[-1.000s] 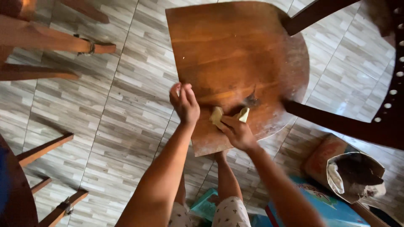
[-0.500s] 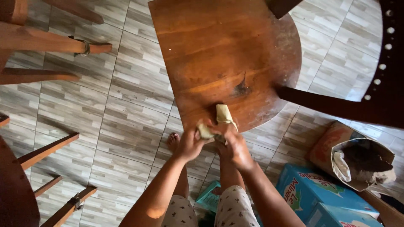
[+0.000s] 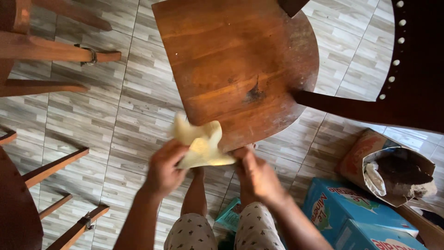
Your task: The person wipes the seat and backrest of a wooden chair with a cloth, then moves the chair under a table. They wring the cloth in a yellow bucket and continue wiping another chair and a blue plastic stool. The person returns to the first chair and wipes it again.
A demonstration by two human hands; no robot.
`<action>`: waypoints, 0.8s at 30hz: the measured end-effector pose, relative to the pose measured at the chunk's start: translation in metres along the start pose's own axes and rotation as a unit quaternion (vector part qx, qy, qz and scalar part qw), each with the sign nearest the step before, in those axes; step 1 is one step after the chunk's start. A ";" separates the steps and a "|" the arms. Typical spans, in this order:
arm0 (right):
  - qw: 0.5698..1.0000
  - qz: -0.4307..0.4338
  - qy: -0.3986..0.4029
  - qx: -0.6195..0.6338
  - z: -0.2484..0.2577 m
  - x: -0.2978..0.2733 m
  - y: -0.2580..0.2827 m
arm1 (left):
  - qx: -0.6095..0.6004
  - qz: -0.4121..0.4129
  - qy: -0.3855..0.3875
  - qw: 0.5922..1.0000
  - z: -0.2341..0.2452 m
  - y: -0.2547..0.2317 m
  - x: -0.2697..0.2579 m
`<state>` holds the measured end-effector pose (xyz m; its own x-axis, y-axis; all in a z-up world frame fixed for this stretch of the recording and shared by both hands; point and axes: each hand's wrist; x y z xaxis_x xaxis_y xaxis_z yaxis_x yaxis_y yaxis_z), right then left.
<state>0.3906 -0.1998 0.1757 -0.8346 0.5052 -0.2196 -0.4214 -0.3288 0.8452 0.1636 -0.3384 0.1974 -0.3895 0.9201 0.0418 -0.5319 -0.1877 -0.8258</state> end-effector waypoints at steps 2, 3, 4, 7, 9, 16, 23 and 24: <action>0.998 -0.027 -0.051 -0.034 -0.021 0.000 -0.006 | 0.043 0.006 -0.024 0.999 0.005 0.014 -0.003; 0.994 -0.044 -0.088 -0.054 -0.034 0.004 -0.011 | 0.058 0.009 -0.019 0.998 0.007 0.022 -0.001; 0.987 -0.062 -0.127 -0.076 -0.041 0.009 -0.018 | 0.071 0.010 -0.014 0.997 0.007 0.035 0.009; 0.984 -0.090 -0.141 -0.061 -0.042 0.053 -0.064 | 0.136 -0.051 -0.013 0.989 -0.013 0.077 0.070; 0.961 -0.067 -0.211 -0.167 -0.029 0.098 -0.095 | 0.141 -0.032 0.016 0.989 -0.030 0.095 0.115; 0.949 -0.017 -0.073 -0.306 -0.038 0.167 -0.114 | 0.324 0.152 -0.014 0.934 -0.124 0.103 0.106; 0.944 0.009 -0.089 -0.318 -0.062 0.187 -0.145 | 0.393 0.187 -0.004 0.900 -0.156 0.126 0.104; 0.945 0.013 -0.096 -0.314 -0.064 0.182 -0.149 | 0.389 0.186 0.017 0.902 -0.161 0.127 0.100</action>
<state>0.2790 -0.1101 -0.0209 -0.7927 0.6067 -0.0599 -0.5799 -0.7201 0.3810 0.1781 -0.2152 0.0065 -0.6338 0.7509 -0.1856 -0.7407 -0.6583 -0.1343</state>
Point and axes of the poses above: each hand's wrist, its own x-axis towards the middle knuckle, its own z-axis out of the back of the hand, y = z × x, and after that the axes turned 1 degree about -z, right-handed
